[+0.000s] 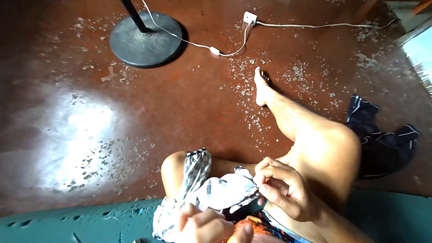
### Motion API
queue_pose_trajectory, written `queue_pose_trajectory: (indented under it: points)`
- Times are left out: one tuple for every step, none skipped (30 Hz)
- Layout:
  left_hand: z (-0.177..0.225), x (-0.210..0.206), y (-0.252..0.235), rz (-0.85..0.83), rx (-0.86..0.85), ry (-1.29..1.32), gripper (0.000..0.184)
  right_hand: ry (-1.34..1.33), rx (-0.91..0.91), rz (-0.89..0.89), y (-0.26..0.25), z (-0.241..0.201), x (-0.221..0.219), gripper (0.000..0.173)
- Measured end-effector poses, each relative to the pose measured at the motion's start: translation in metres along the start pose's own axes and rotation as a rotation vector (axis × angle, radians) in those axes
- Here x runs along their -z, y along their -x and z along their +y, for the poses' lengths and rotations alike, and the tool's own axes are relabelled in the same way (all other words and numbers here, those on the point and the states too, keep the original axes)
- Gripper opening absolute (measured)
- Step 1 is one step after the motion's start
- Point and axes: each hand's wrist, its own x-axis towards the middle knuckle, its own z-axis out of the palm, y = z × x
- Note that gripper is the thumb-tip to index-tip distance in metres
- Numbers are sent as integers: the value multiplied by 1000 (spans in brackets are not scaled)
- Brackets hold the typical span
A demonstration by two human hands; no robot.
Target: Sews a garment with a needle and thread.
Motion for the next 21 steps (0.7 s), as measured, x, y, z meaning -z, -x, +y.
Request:
queue_pose_trajectory:
  points:
    - [4,-6,7,-30,-3,46,6,-29,-18,-4,0,0,-1,20]
    - [6,-14,14,-52,4,77,7,-54,-30,-8,0,-1,-2,20]
    - [6,-22,20,-62,21,96,6,-78,-40,-7,0,-1,-3,20]
    - [6,-28,26,-73,48,106,5,-98,-51,-8,0,-1,-3,20]
    - [5,-32,29,-75,69,100,5,-111,-56,-9,-1,-1,-3,20]
    - [5,-35,30,-78,85,101,5,-118,-56,-9,0,0,-3,19]
    - [7,-36,31,-87,95,111,5,-124,-52,-4,-1,0,-3,19]
    - [8,-36,31,-101,98,130,5,-134,-54,5,-1,1,-2,18]
    - [10,-37,32,-116,102,150,4,-144,-59,17,-1,1,-2,17]
    - [13,-39,32,-129,110,164,4,-146,-65,28,-2,1,-2,17]
    - [15,-42,33,-139,129,166,6,-138,-66,39,-2,1,-2,17]
    - [17,-45,34,-137,161,156,8,-125,-62,47,-2,2,-3,17]
    - [18,-50,34,-126,200,144,11,-116,-56,53,-1,2,-3,18]
    - [18,-53,35,-110,231,127,13,-112,-53,59,-1,2,-3,18]
    - [18,-55,34,-86,254,99,16,-112,-55,65,-2,2,-3,18]
    - [17,-57,33,-60,267,60,18,-114,-61,68,-1,2,-2,18]
    - [17,-57,32,-39,277,23,20,-118,-66,70,-1,2,-2,18]
    - [16,-57,31,-24,286,-3,22,-121,-71,72,-1,3,-1,18]
    - [16,-56,31,-11,290,-27,25,-127,-73,73,-1,3,-1,18]
    - [15,-56,30,3,292,-42,28,-139,-76,76,-1,3,-1,17]
    - [14,-55,31,15,291,-53,31,-159,-82,81,-1,3,-1,16]
